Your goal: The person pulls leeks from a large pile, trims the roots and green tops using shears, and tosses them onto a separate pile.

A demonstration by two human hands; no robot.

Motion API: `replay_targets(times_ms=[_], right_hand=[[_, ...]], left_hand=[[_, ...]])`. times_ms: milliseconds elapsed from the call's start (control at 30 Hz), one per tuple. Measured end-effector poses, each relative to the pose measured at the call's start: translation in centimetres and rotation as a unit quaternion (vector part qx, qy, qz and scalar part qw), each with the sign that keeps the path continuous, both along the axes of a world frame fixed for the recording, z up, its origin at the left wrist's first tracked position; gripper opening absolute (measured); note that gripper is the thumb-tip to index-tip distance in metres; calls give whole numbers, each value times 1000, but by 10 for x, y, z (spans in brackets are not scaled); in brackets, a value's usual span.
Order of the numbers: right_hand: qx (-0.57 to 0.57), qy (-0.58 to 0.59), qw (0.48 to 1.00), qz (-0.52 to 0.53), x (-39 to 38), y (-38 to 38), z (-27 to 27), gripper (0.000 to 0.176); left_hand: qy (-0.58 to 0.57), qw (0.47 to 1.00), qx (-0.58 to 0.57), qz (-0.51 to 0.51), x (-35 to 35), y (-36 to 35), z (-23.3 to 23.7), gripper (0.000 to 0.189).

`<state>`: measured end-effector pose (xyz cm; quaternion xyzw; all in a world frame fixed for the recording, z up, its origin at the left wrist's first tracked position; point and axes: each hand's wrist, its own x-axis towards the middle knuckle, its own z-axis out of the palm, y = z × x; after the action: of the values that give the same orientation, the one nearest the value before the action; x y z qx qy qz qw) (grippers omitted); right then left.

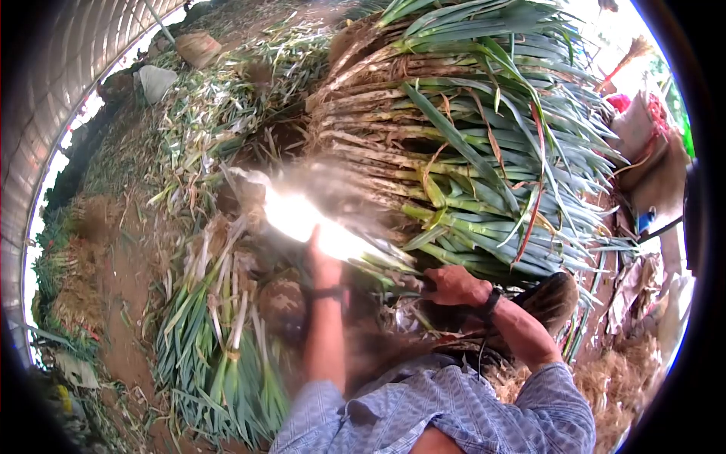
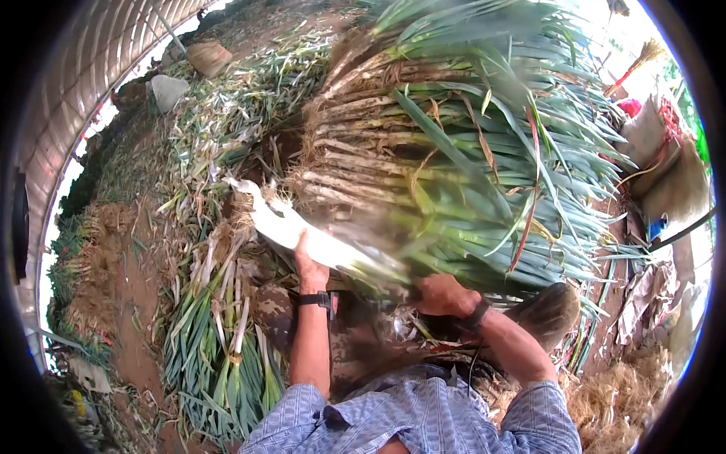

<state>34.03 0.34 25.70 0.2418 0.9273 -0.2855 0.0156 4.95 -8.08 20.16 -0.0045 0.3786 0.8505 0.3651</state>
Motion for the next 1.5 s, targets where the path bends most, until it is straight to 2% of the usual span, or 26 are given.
replay_targets(times_ms=[67, 167, 200, 267, 400, 467, 533, 600, 667, 700, 733, 800, 833, 867, 900, 933, 1000, 1100, 1167, 1200, 1233, 1333, 1367, 1467, 1500], right_hand=[[8, -62, 998, 18, 14, 1, -5, 36], [-6, 13, 1000, -9, 20, 1, -9, 34], [-4, 47, 999, -15, 20, 1, -7, 33], [-32, 66, 997, 8, 13, 0, -1, 40], [-56, 102, 993, 22, 12, 2, -9, 40], [-79, 123, 989, 10, 13, 1, -2, 37], [-83, 121, 989, 18, 17, 5, -3, 37], [-97, 145, 985, -1, 21, 9, -7, 38], [-100, 156, 982, -20, 23, 13, -6, 39], [-132, 102, 985, -38, 25, 16, -3, 39], [-93, 131, 986, -33, 28, 19, -16, 38], [-45, 62, 997, -28, 35, 28, -55, 37], [-53, 44, 997, -26, 37, 27, -50, 39], [-78, 97, 992, -26, 38, 24, -44, 45], [-84, 89, 992, -28, 39, 22, -42, 46], [-89, 80, 992, -28, 37, 19, -38, 48], [-115, 104, 988, -15, 31, 9, -14, 50], [-133, 50, 990, 2, 35, 10, -39, 52], [-141, 7, 990, -4, 33, 10, -28, 49], [-145, 28, 989, -2, 32, 10, -31, 47], [-150, 49, 988, -2, 33, 10, -36, 46], [-138, 97, 986, 11, 34, 10, -46, 43], [-129, 111, 985, 19, 33, 10, -47, 43], [-140, 63, 988, 19, 35, 8, -60, 45], [-127, 32, 991, 13, 36, 5, -60, 45]], left_hand=[[17, 999, -30, -18, -2, -1, -1, 31], [30, 999, 12, -36, -8, 3, -11, 42], [19, 999, 5, -27, -7, 6, -13, 36], [-1, 1000, -4, -8, 8, 10, 24, 28], [79, 995, -54, 9, 2, 3, 63, 32], [237, 970, -43, -24, -48, -9, 41, 38], [290, 952, -94, 2, -69, -20, 73, 24], [306, 938, -146, 73, -68, -29, 129, 19], [345, 924, -131, 99, -83, -42, 173, 19], [390, 905, -131, 109, -98, -53, 190, 23], [374, 905, -172, 105, -116, -65, 210, 26], [413, 892, -121, 139, -139, -84, 246, 25], [473, 857, -131, 156, -153, -99, 262, 26], [526, 807, -197, 183, -168, -114, 279, 26], [567, 767, -201, 222, -170, -124, 297, 28], [634, 674, -273, 262, -168, -136, 317, 31], [704, 571, -331, 264, -174, -165, 347, 41], [739, 511, -340, 278, -186, -198, 366, 43], [730, 474, -406, 279, -193, -217, 370, 43], [724, 456, -436, 277, -199, -228, 371, 43], [741, 390, -475, 269, -231, -254, 363, 45], [748, 315, -559, 167, -209, -261, 361, 54], [777, 306, -531, 143, -221, -269, 349, 63], [675, 239, -685, 135, -276, -291, 286, 70], [711, 154, -682, 70, -321, -333, 241, 73]])
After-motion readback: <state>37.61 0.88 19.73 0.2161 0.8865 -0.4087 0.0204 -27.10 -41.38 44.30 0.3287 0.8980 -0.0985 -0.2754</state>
